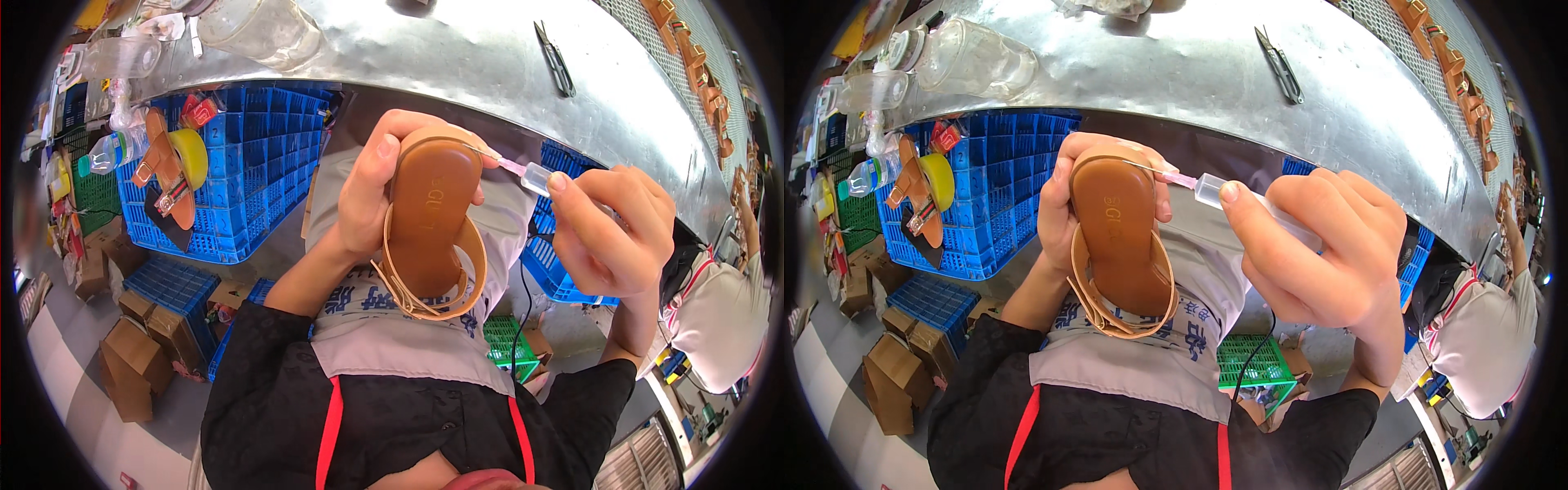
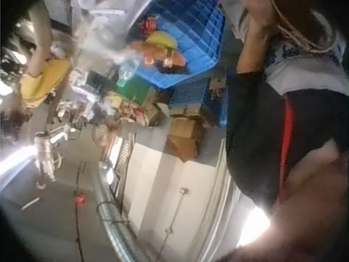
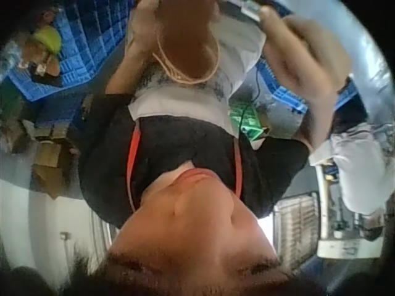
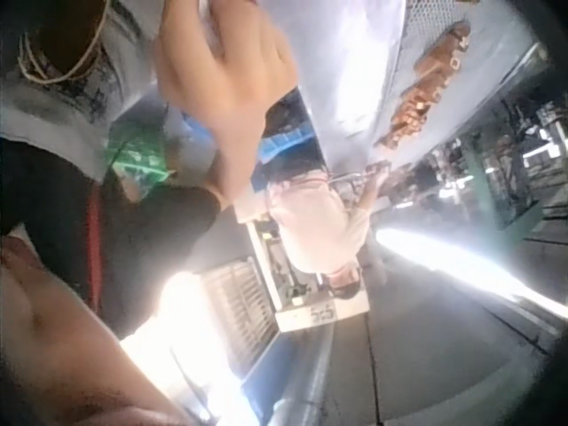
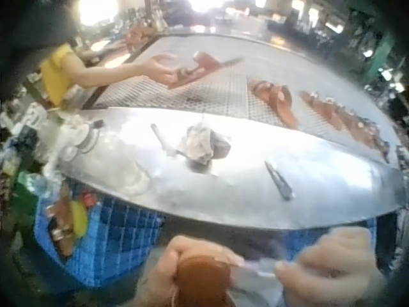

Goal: The person is using a syringe to apply adhesive or glue to the edge of a sandal sole for repair or assembly.

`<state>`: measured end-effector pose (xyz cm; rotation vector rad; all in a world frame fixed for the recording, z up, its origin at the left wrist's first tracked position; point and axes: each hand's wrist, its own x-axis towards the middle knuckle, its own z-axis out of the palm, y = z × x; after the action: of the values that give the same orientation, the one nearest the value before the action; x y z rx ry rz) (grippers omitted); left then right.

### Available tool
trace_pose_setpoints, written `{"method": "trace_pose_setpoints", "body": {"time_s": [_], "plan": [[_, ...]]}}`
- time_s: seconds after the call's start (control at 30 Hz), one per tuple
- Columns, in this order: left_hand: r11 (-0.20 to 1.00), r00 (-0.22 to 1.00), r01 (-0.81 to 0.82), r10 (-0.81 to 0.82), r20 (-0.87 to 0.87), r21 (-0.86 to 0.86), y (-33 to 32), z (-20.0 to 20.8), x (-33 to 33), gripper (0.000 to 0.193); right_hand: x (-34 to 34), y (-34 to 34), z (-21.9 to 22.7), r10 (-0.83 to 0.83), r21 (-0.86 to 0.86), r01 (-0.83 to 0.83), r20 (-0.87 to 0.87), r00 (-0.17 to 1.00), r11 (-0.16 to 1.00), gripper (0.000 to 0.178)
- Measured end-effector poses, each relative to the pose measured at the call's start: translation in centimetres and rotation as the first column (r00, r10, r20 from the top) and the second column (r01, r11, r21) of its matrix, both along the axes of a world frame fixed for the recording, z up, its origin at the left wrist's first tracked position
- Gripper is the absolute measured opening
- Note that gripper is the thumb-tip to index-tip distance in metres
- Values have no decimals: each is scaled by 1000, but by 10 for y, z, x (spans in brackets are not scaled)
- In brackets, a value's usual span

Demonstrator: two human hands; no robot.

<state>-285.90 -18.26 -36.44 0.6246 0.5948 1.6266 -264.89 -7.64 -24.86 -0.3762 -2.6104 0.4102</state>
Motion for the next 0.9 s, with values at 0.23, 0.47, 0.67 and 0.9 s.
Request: {"method": "trace_pose_setpoints", "body": {"time_s": [0.23, 0.47, 0.67, 0.9], "plan": [[984, 981, 177, -178, 73, 30, -1, -11, -5, 52, 1, -3, -1, -25, 1, 25, 37, 999, 1000, 43], [984, 981, 176, -174, 89, -16, -1, -11, -5, 48, 4, -5, -8, -51, -29, 52, 22, 998, 998, 42], [984, 977, 175, -171, 127, -17, -2, -15, -4, 47, 4, -6, -14, -61, -57, 61, 8, 998, 996, 42], [997, 990, 73, -70, 121, -20, 0, -14, 6, 50, 5, -19, -30, -156, -96, 149, -74, 985, 984, 47]]}}
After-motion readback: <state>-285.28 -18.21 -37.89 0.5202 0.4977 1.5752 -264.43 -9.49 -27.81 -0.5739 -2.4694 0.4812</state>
